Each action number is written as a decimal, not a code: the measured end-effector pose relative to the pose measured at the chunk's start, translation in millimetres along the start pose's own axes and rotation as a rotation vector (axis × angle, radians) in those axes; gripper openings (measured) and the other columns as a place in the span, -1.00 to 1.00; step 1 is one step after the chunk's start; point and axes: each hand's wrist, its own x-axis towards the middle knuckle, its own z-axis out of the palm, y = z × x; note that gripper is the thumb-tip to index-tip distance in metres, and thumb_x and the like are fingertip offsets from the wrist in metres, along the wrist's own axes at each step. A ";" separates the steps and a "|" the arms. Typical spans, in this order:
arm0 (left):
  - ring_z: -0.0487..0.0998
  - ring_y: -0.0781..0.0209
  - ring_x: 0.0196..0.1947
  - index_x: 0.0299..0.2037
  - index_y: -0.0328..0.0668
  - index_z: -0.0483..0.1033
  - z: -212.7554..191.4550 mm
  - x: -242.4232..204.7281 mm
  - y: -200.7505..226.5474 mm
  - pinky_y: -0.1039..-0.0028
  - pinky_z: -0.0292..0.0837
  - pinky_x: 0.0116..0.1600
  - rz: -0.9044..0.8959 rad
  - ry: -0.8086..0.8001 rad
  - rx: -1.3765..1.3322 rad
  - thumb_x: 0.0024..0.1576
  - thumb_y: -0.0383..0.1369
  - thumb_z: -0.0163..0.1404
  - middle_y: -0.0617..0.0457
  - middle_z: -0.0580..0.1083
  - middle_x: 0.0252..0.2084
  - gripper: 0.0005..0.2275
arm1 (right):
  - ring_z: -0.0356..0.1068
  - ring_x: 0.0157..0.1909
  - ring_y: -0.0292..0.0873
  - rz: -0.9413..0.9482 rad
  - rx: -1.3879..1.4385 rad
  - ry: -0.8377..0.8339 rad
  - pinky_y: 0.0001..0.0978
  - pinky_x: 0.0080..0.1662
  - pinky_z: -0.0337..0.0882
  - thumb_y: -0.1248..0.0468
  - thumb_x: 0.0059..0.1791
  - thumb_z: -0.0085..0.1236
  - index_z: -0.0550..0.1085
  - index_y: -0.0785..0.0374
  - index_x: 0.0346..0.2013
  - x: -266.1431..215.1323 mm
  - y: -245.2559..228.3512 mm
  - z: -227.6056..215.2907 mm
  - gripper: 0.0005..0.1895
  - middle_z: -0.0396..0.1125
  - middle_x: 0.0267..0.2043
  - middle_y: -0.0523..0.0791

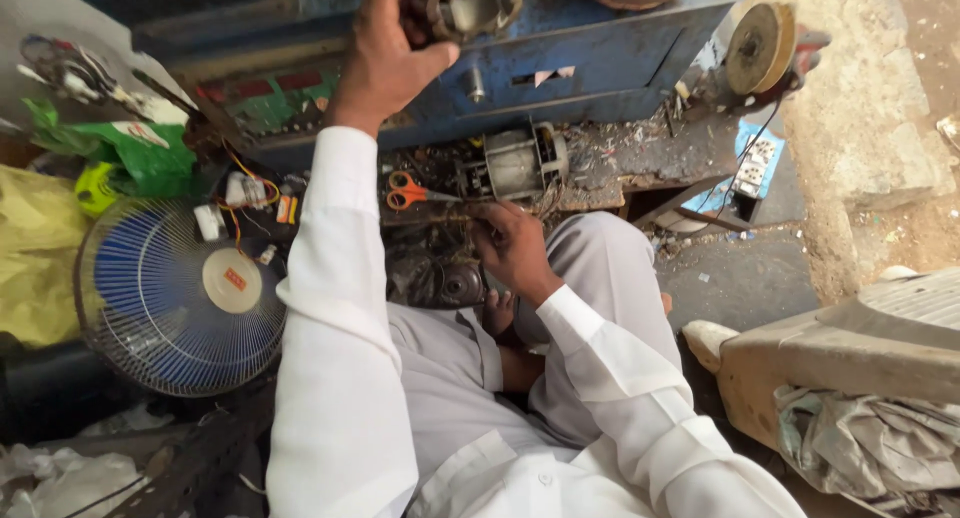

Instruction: The person sits on the floor at a cluttered workbench handling small electric motor parts. They pick up a motor housing, use a screwdriver on it, and fit small components together by hand while sorting parts on the bench.

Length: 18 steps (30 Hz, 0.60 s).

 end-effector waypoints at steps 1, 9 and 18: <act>0.59 0.07 0.10 0.36 -0.24 0.18 -4.3 4.0 15.4 0.28 0.59 0.18 -0.018 -0.015 -0.170 0.14 -0.57 0.23 -0.09 0.48 0.18 -0.39 | 0.52 -0.31 -0.07 0.001 -0.002 0.015 -0.32 -0.26 0.50 0.43 -0.03 0.18 0.58 0.26 -0.08 -0.8 0.6 -1.9 -0.77 0.46 -0.21 -0.01; 0.61 0.29 -0.18 0.11 -0.28 0.49 -5.4 17.4 -26.5 0.47 0.61 -0.13 -0.217 0.225 -0.322 0.24 -0.65 0.03 0.01 0.57 -0.09 -0.74 | 0.50 -0.31 -0.06 0.063 -0.001 0.075 -0.30 -0.25 0.49 0.41 -0.05 0.20 0.57 0.30 -0.13 3.2 9.6 -9.5 -0.81 0.45 -0.27 -0.01; 0.57 0.16 -0.42 -0.29 -0.40 0.50 1.1 55.7 -71.2 0.33 0.43 -0.34 0.033 0.124 0.035 0.27 -0.36 0.30 -0.03 0.55 -0.39 -0.74 | 0.52 -0.29 -0.03 0.108 0.019 0.049 -0.26 -0.23 0.51 0.42 -0.06 0.20 0.57 0.28 -0.13 16.3 22.5 -4.8 -0.79 0.45 -0.26 -0.01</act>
